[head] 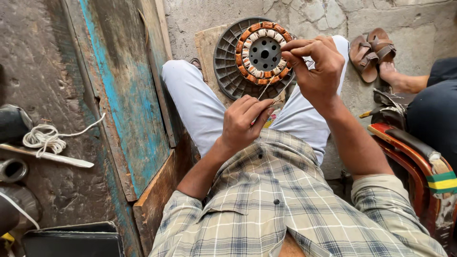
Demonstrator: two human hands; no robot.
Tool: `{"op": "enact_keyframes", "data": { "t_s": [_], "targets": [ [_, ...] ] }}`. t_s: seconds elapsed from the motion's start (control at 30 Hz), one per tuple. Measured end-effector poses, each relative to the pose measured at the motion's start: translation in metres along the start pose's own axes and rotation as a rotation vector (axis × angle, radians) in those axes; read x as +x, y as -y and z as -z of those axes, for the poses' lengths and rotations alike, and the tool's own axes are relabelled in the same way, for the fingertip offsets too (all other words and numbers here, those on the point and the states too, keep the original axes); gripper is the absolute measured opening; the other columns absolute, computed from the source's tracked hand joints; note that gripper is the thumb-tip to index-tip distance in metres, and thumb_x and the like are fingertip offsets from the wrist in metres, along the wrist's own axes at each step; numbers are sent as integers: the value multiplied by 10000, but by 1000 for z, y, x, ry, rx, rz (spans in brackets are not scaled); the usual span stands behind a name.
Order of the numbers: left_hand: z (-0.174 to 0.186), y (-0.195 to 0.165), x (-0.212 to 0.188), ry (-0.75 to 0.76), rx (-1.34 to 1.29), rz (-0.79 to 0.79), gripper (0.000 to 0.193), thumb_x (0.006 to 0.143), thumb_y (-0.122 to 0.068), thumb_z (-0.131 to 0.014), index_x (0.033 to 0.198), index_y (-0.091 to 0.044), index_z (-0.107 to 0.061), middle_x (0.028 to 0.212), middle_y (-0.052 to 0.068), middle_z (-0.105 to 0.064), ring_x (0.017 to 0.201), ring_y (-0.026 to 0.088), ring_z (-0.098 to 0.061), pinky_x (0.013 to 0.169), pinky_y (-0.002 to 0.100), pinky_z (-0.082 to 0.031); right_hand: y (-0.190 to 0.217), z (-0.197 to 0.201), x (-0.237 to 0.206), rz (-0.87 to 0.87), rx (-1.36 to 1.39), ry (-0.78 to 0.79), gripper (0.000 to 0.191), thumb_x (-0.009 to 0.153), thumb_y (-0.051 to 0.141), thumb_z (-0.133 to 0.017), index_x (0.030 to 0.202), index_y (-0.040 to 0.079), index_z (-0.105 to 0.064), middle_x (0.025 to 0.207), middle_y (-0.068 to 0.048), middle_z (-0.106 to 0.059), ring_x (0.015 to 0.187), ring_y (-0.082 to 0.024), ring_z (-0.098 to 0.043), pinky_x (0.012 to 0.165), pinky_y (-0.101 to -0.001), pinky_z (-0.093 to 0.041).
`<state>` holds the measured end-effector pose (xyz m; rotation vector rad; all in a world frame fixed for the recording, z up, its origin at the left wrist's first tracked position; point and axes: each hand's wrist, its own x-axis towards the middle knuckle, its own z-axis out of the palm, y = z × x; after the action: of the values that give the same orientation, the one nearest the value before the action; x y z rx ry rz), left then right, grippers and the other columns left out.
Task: The person sits on the floor and threads a thin wire through the slots of a motor stator, then uses pliers to cut the wire and secure it. The person then stands and uses pliers to adjust a bolt on a motor casing.
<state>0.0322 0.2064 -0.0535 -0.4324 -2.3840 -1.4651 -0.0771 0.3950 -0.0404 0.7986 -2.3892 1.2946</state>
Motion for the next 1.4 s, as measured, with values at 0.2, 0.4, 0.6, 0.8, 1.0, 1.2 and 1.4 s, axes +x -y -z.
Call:
{"op": "enact_keyframes", "data": {
  "t_s": [0.2, 0.4, 0.6, 0.8, 1.0, 1.2, 1.4],
  "targets": [
    [-3, 5, 5, 26, -72, 13, 230, 932, -71, -791, 1141, -15, -715, 877, 89, -684, 757, 222, -624, 662, 368, -503, -13, -5, 9, 74, -72, 28, 197, 1015, 8, -872, 963, 37, -685, 1098, -63, -797, 880, -187, -663, 882, -338, -452],
    [-10, 8, 4, 15, -57, 11, 226, 939, -77, -786, 1148, -25, -716, 891, 84, -689, 771, 217, -633, 677, 363, -515, -24, 6, 6, 42, -103, 78, 232, 1040, 30, -871, 931, 47, -666, 1101, -42, -795, 820, -157, -647, 859, -330, -438],
    [-14, 7, 4, -36, 1, -28, 327, 960, -82, -780, 1263, -51, -661, 891, 73, -672, 783, 212, -628, 692, 370, -511, -38, 11, 18, 18, -194, 265, 216, 1029, 113, -857, 939, 52, -670, 918, -54, -722, 807, -207, -629, 855, -387, -431],
    [-13, 4, 12, -51, 145, -15, 384, 968, -86, -778, 1325, -85, -636, 865, 65, -614, 769, 222, -602, 684, 391, -502, -44, 16, 37, 27, -237, 429, 221, 992, 173, -835, 937, 38, -669, 880, -111, -686, 830, -292, -651, 791, -447, -495],
    [-19, 5, 21, -79, 164, -4, 356, 960, -103, -791, 1283, -78, -642, 906, 75, -638, 792, 232, -611, 692, 396, -505, -43, 18, 46, -32, -107, 523, 207, 978, 159, -837, 989, 26, -678, 891, -141, -700, 797, -292, -691, 715, -414, -532],
    [-28, 11, 21, -61, 178, 13, 326, 954, -136, -797, 1248, -82, -667, 929, 60, -680, 778, 201, -650, 670, 360, -533, -51, 12, 51, -20, 18, 560, 205, 974, 148, -830, 997, 15, -676, 891, -135, -713, 791, -273, -704, 709, -397, -548],
    [-33, 10, 21, -61, 240, -10, 319, 955, -166, -791, 1239, -83, -671, 975, 73, -697, 816, 206, -667, 704, 365, -551, -52, 13, 49, 6, -79, 573, 231, 962, 178, -832, 989, 14, -672, 889, -144, -701, 798, -287, -688, 718, -410, -540]
  ]
}}
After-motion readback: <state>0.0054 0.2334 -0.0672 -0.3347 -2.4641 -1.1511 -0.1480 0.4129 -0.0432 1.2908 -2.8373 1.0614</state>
